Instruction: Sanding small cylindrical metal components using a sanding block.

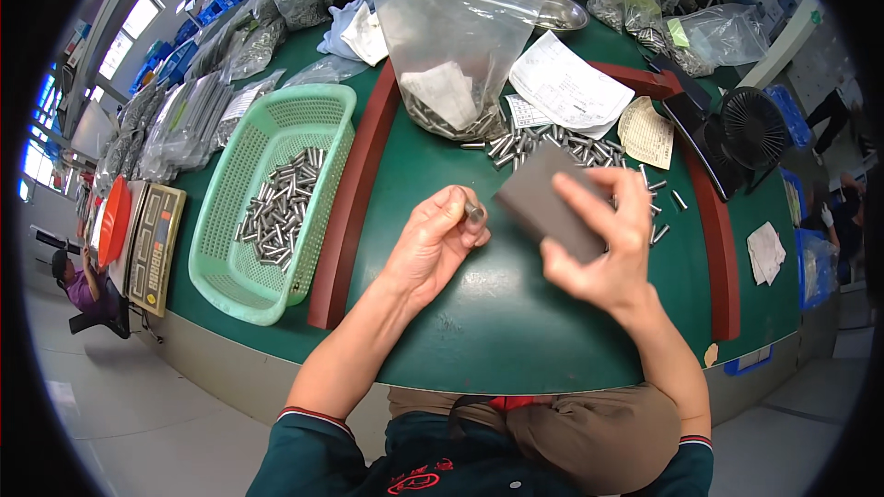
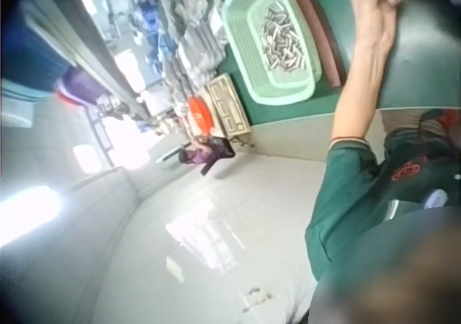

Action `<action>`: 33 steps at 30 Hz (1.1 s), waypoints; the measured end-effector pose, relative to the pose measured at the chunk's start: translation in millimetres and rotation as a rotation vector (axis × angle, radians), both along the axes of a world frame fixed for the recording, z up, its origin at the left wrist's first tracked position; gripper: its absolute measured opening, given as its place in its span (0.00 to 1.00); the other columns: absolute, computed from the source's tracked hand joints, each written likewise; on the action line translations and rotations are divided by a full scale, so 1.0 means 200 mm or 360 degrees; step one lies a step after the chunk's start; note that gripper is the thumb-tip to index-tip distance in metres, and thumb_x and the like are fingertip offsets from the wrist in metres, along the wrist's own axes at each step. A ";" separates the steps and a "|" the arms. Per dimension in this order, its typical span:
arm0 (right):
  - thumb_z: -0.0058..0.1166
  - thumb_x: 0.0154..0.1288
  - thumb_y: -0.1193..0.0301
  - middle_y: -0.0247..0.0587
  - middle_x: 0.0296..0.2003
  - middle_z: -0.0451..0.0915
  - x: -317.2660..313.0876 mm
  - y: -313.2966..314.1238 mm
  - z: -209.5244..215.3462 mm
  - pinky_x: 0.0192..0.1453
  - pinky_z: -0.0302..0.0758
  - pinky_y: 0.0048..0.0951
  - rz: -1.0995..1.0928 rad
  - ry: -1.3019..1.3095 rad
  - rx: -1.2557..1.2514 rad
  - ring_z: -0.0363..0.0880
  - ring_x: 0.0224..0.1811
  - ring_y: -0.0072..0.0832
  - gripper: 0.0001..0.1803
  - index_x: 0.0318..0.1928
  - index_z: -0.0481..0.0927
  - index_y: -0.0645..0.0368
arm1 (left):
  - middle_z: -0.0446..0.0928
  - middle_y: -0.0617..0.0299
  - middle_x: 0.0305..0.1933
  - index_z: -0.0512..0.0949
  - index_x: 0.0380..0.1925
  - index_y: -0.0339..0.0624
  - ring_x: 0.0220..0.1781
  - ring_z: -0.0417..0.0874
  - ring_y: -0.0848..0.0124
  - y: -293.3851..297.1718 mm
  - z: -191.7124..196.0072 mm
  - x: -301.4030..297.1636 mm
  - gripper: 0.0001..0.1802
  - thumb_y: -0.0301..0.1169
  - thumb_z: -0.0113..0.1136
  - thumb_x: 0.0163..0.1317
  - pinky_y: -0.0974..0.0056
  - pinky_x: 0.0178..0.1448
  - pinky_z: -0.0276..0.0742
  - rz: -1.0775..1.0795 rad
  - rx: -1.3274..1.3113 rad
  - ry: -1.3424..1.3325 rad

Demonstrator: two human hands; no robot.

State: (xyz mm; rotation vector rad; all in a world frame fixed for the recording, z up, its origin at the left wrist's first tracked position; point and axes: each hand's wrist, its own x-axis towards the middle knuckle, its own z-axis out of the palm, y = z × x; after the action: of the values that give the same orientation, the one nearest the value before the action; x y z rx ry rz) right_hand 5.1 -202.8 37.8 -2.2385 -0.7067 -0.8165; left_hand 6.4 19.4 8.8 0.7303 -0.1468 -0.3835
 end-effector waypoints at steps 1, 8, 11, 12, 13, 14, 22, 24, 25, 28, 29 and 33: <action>0.68 0.32 0.66 0.49 0.44 0.73 0.03 -0.04 -0.04 0.48 0.68 0.42 -0.0263 0.0026 -0.0095 0.71 0.42 0.42 0.32 0.47 0.84 0.56 | 0.74 0.65 0.30 0.74 0.36 0.40 0.29 0.69 0.77 0.03 -0.02 0.00 0.12 0.38 0.54 0.72 0.69 0.39 0.67 0.0025 -0.0011 -0.0001; 0.67 0.32 0.64 0.48 0.42 0.74 -0.04 0.04 0.03 0.46 0.65 0.37 0.0303 0.0101 0.0057 0.72 0.41 0.41 0.32 0.48 0.85 0.54 | 0.73 0.65 0.30 0.75 0.36 0.42 0.29 0.69 0.76 -0.03 0.01 -0.04 0.12 0.39 0.56 0.71 0.69 0.40 0.66 0.0333 0.0231 0.0042; 0.67 0.34 0.66 0.47 0.40 0.72 0.01 -0.06 -0.06 0.48 0.65 0.39 -0.0303 0.0172 -0.0120 0.70 0.44 0.41 0.30 0.47 0.85 0.56 | 0.67 0.67 0.27 0.72 0.34 0.43 0.28 0.64 0.78 0.00 -0.01 -0.02 0.14 0.42 0.56 0.71 0.70 0.40 0.63 0.0173 0.0094 -0.0073; 0.67 0.34 0.66 0.47 0.40 0.72 0.01 -0.06 -0.05 0.48 0.65 0.39 -0.0305 0.0166 -0.0117 0.70 0.44 0.41 0.30 0.47 0.85 0.56 | 0.63 0.69 0.26 0.71 0.33 0.44 0.27 0.60 0.79 0.00 -0.01 -0.02 0.14 0.43 0.56 0.71 0.71 0.39 0.60 0.0106 0.0054 -0.0068; 0.67 0.34 0.66 0.46 0.40 0.72 0.01 -0.05 -0.02 0.48 0.65 0.39 -0.0293 0.0180 -0.0035 0.70 0.44 0.40 0.30 0.47 0.85 0.56 | 0.61 0.70 0.26 0.69 0.30 0.45 0.26 0.59 0.79 0.00 -0.01 0.00 0.15 0.42 0.54 0.72 0.71 0.38 0.60 0.0087 0.0036 -0.0036; 0.67 0.34 0.66 0.46 0.40 0.72 0.00 -0.04 0.00 0.48 0.65 0.39 -0.0276 0.0199 0.0048 0.70 0.44 0.39 0.30 0.47 0.85 0.56 | 0.61 0.70 0.26 0.69 0.30 0.45 0.26 0.59 0.79 0.00 -0.01 0.00 0.15 0.42 0.54 0.72 0.71 0.38 0.60 0.0091 0.0039 -0.0036; 0.68 0.34 0.66 0.45 0.41 0.72 0.01 -0.05 -0.03 0.48 0.65 0.38 -0.0289 0.0242 0.0021 0.70 0.44 0.38 0.30 0.47 0.85 0.56 | 0.66 0.67 0.28 0.71 0.35 0.43 0.28 0.63 0.77 0.03 -0.07 0.02 0.13 0.41 0.52 0.73 0.68 0.42 0.65 -0.0056 -0.0345 0.0285; 0.68 0.34 0.66 0.45 0.41 0.72 0.01 -0.04 -0.04 0.49 0.65 0.38 -0.0289 0.0235 0.0011 0.70 0.44 0.38 0.30 0.46 0.85 0.56 | 0.66 0.67 0.28 0.71 0.35 0.43 0.28 0.63 0.77 0.03 -0.08 0.01 0.13 0.41 0.52 0.73 0.68 0.42 0.65 -0.0045 -0.0353 0.0315; 0.68 0.34 0.66 0.45 0.41 0.72 0.01 -0.04 -0.04 0.49 0.65 0.38 -0.0287 0.0236 0.0007 0.70 0.44 0.38 0.30 0.46 0.85 0.56 | 0.66 0.67 0.28 0.72 0.35 0.43 0.28 0.64 0.77 0.03 -0.09 0.01 0.13 0.41 0.52 0.73 0.68 0.42 0.65 -0.0035 -0.0357 0.0344; 0.68 0.34 0.66 0.45 0.41 0.72 0.01 -0.04 -0.04 0.49 0.65 0.38 -0.0277 0.0239 0.0019 0.70 0.45 0.38 0.30 0.46 0.85 0.56 | 0.66 0.67 0.28 0.72 0.35 0.43 0.28 0.64 0.77 0.04 -0.09 0.01 0.13 0.40 0.52 0.73 0.68 0.42 0.66 -0.0043 -0.0399 0.0356; 0.68 0.34 0.66 0.46 0.41 0.73 0.01 -0.04 -0.04 0.48 0.65 0.38 -0.0266 0.0227 0.0003 0.70 0.44 0.39 0.31 0.47 0.85 0.56 | 0.66 0.67 0.28 0.72 0.35 0.43 0.28 0.64 0.77 0.02 -0.07 0.01 0.13 0.40 0.52 0.73 0.68 0.42 0.66 -0.0046 -0.0403 0.0357; 0.67 0.32 0.66 0.47 0.41 0.73 0.00 -0.01 -0.03 0.46 0.66 0.39 -0.0086 0.0124 0.0060 0.71 0.42 0.41 0.32 0.47 0.84 0.56 | 0.65 0.68 0.27 0.70 0.32 0.44 0.28 0.64 0.78 0.03 -0.07 0.00 0.13 0.39 0.51 0.74 0.69 0.41 0.66 0.0029 -0.0331 0.0440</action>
State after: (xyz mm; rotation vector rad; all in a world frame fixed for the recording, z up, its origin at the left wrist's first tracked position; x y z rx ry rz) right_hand 4.3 -204.4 31.6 -2.2509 -0.5922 -0.7580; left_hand 6.4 25.5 -5.3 0.4676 0.0803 -0.4409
